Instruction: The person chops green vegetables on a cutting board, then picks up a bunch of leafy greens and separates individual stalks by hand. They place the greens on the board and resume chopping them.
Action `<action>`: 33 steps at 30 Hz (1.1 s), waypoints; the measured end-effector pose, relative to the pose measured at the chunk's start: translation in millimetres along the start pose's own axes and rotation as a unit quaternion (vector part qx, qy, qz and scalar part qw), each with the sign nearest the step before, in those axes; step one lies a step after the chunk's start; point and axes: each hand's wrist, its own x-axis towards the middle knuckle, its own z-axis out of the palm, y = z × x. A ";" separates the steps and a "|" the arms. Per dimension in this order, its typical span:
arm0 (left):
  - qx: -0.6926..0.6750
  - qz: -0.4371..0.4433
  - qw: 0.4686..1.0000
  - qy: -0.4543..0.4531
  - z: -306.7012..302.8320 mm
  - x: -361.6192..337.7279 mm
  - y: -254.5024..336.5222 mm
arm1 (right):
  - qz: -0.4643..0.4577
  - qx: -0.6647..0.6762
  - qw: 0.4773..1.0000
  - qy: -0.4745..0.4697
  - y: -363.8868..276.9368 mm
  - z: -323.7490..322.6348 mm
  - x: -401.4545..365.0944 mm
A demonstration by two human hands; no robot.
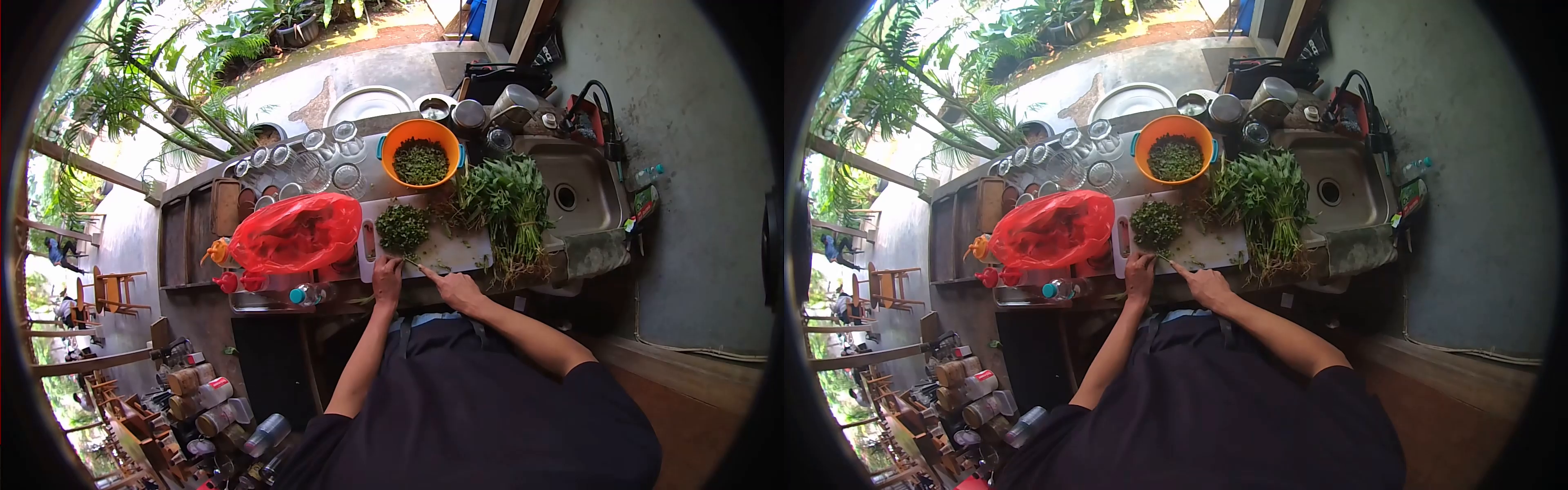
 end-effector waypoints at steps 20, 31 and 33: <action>-0.015 0.021 1.000 -0.011 -1.1 -0.2 -0.5 | -0.018 0.027 0.999 0.024 13.4 41.3 21.4; 0.001 -0.002 1.000 0.001 4.6 0.0 -1.6 | -0.021 0.018 1.000 -0.001 19.4 22.8 -0.9; -0.002 -0.002 1.000 0.005 4.2 1.0 -1.6 | -0.019 0.011 1.000 0.000 18.7 20.0 -2.6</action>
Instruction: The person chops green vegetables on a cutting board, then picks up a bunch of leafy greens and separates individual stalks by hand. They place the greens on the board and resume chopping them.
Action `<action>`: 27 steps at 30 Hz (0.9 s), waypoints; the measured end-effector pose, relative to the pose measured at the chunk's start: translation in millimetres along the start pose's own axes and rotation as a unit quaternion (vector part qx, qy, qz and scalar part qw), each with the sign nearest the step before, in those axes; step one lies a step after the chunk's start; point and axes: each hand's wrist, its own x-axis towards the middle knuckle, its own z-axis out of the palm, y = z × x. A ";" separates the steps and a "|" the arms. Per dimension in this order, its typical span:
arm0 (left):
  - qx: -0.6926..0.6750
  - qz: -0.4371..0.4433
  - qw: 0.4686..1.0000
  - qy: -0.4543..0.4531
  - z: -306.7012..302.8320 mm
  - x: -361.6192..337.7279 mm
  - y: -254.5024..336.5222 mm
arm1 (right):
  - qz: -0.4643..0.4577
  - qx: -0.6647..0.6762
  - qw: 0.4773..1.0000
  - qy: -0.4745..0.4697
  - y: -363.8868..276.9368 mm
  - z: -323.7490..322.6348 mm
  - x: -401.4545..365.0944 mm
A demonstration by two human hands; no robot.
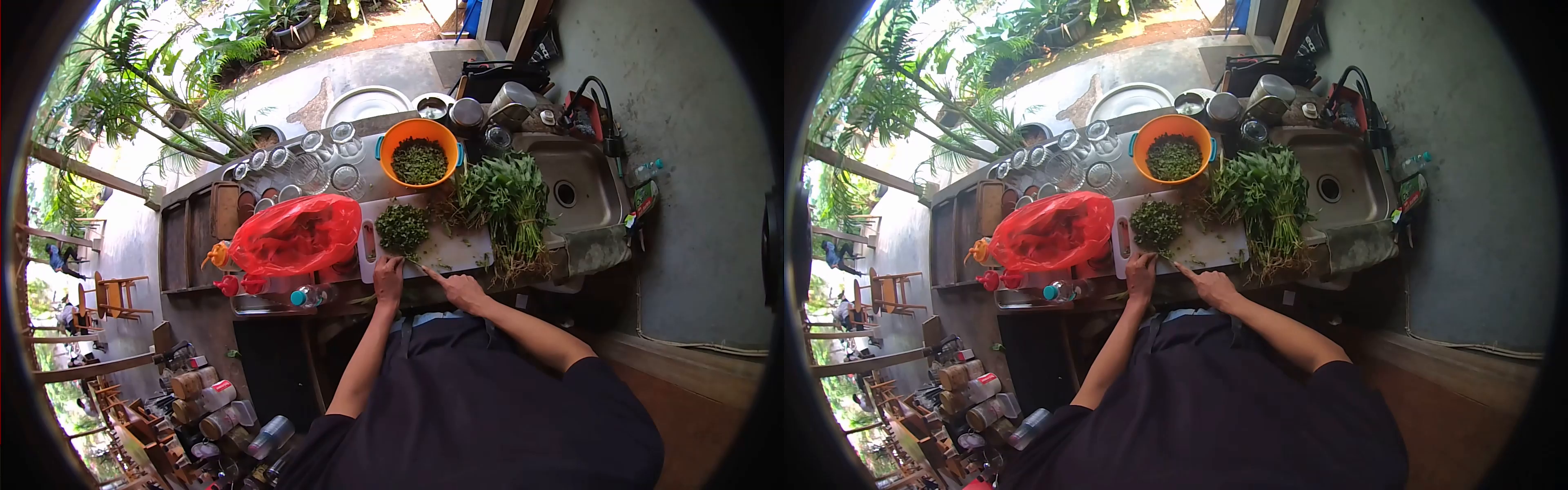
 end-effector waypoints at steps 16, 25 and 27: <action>0.015 0.020 1.000 -0.013 -4.0 -1.7 2.7 | 0.033 0.010 0.999 -0.031 -20.2 -20.9 5.6; -0.035 0.003 0.999 0.016 1.2 -3.2 -7.5 | 0.020 0.005 1.000 0.004 -13.5 4.7 19.9; -0.046 0.003 0.999 0.017 1.9 -4.2 -7.8 | 0.026 0.001 1.000 0.008 -11.5 8.9 22.0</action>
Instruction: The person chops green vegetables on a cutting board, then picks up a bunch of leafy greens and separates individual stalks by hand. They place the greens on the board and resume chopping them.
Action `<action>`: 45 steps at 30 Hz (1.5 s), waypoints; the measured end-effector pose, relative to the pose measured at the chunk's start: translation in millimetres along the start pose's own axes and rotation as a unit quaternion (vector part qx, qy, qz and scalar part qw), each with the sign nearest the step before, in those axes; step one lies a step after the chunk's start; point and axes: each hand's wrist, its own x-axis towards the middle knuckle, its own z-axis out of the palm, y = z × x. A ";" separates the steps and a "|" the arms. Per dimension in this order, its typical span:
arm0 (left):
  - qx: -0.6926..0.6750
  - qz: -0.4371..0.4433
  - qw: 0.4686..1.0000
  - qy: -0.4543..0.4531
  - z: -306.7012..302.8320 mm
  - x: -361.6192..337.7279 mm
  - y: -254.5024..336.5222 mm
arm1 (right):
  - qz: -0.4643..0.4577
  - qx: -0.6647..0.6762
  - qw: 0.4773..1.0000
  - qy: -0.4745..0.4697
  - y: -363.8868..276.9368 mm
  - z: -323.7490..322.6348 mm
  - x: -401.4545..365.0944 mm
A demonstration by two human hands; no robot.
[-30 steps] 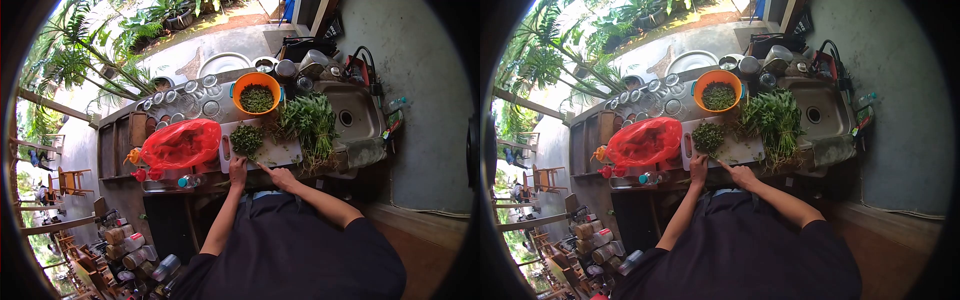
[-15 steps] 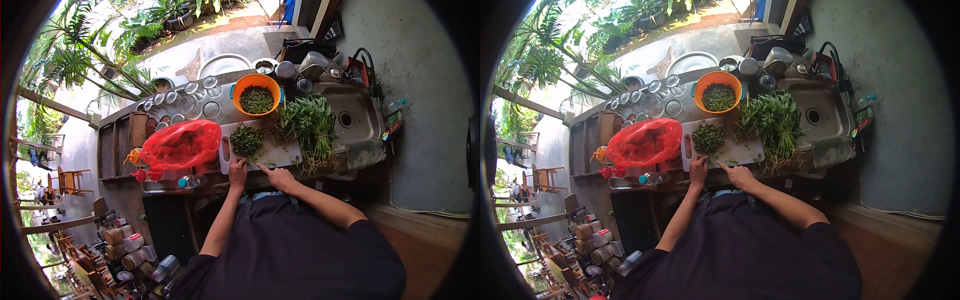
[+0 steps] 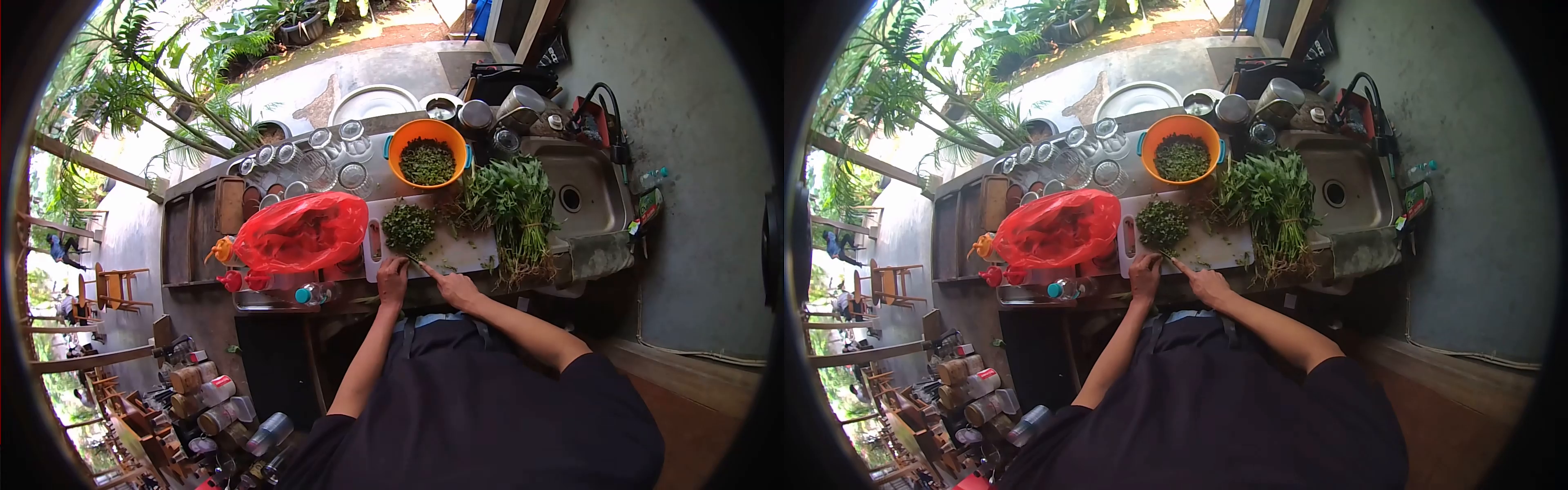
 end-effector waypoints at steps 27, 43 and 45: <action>0.081 -0.006 0.996 -0.024 -9.8 1.9 15.6 | -0.015 0.011 1.000 -0.003 -2.9 -14.5 -16.2; 0.039 -0.027 0.998 -0.032 -6.9 2.6 5.3 | 0.013 0.042 0.999 -0.027 -3.4 1.2 -3.6; 0.029 -0.035 0.998 -0.036 -5.7 2.1 6.5 | 0.007 0.048 0.999 -0.014 0.5 6.2 -0.7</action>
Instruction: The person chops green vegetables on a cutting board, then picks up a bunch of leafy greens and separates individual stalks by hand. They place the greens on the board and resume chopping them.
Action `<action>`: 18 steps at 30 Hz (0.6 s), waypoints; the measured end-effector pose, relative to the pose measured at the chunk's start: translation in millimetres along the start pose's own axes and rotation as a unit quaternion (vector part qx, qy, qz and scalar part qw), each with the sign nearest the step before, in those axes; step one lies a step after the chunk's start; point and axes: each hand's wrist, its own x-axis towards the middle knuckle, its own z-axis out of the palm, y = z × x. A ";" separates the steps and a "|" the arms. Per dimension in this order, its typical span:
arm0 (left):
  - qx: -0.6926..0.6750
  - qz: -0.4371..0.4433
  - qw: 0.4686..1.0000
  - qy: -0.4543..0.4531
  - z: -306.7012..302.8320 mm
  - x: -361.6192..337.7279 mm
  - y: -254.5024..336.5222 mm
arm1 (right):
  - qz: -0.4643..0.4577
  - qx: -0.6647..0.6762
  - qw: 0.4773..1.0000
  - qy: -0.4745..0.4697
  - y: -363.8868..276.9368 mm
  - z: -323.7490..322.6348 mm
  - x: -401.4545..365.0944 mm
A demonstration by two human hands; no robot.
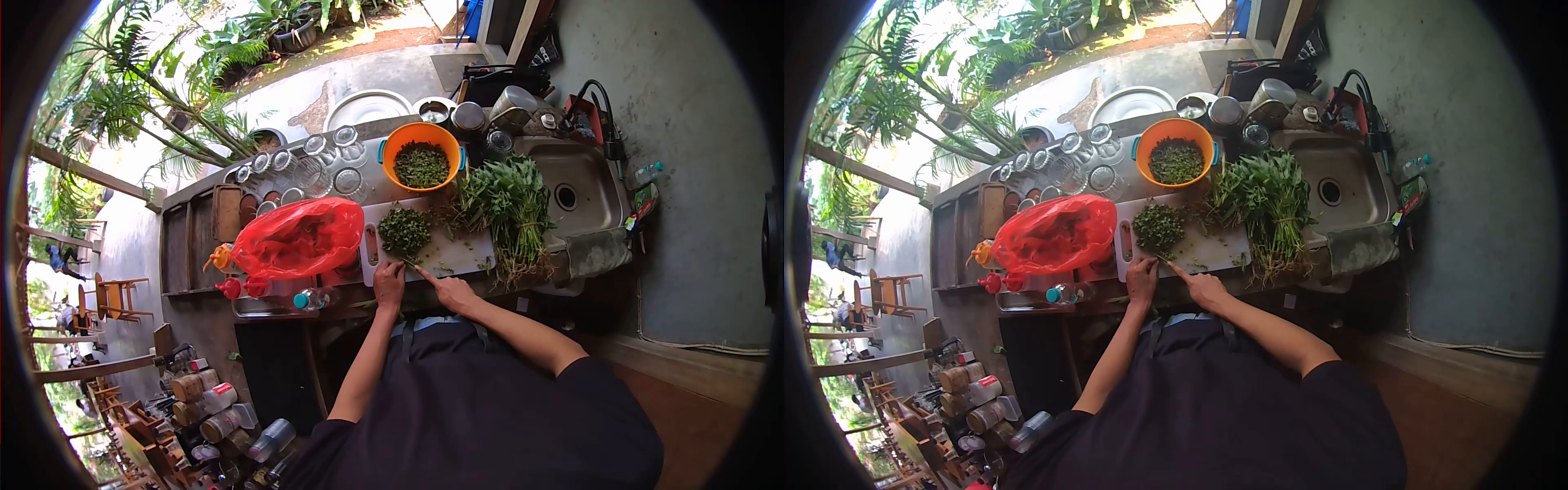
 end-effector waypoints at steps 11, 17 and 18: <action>-0.003 0.005 1.000 0.020 0.3 -2.7 -0.2 | -0.015 -0.037 0.999 0.006 9.2 5.9 -7.0; -0.012 -0.012 1.000 0.012 -4.5 -1.6 5.8 | -0.004 -0.051 0.999 -0.011 -3.9 -24.8 -20.7; -0.013 -0.012 1.000 0.013 -4.1 -1.5 4.5 | -0.005 -0.051 0.999 -0.011 -8.3 -30.4 -22.4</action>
